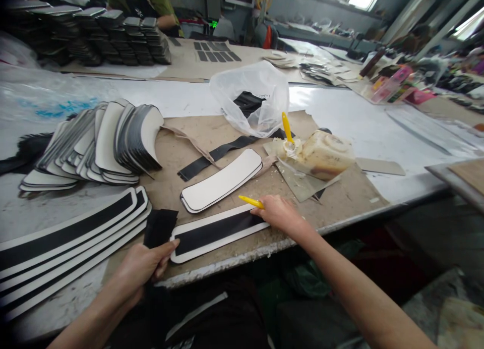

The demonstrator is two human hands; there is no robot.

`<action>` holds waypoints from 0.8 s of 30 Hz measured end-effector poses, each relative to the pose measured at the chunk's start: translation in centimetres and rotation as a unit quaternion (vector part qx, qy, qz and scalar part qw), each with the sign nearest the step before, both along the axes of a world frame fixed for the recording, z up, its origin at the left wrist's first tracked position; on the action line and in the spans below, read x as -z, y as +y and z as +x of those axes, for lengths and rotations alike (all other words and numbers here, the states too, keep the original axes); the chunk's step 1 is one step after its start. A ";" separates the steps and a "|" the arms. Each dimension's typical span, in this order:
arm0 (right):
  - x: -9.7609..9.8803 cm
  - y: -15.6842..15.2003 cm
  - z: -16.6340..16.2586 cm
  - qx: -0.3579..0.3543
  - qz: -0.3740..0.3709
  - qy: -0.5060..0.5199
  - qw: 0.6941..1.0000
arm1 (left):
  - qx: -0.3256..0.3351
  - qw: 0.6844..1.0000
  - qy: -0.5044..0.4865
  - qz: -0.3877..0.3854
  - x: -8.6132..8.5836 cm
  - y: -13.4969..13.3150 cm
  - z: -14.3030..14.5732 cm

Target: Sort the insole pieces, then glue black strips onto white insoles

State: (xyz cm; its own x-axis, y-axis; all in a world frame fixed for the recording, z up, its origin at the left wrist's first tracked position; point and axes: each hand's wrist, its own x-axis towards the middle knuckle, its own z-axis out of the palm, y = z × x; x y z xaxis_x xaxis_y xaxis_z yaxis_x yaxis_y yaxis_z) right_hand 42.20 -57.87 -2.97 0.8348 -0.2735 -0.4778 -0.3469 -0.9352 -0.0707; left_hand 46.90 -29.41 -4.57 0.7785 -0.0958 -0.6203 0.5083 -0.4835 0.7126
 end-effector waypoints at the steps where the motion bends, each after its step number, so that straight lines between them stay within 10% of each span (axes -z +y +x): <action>1: 0.0 -0.1 0.0 -0.002 0.003 0.001 1.000 | 0.004 1.000 -0.001 0.005 0.1 0.0 0.0; 24: -1.0 -0.4 -0.3 0.021 -0.118 -0.019 0.993 | 0.055 0.995 -0.016 0.076 0.7 0.2 0.2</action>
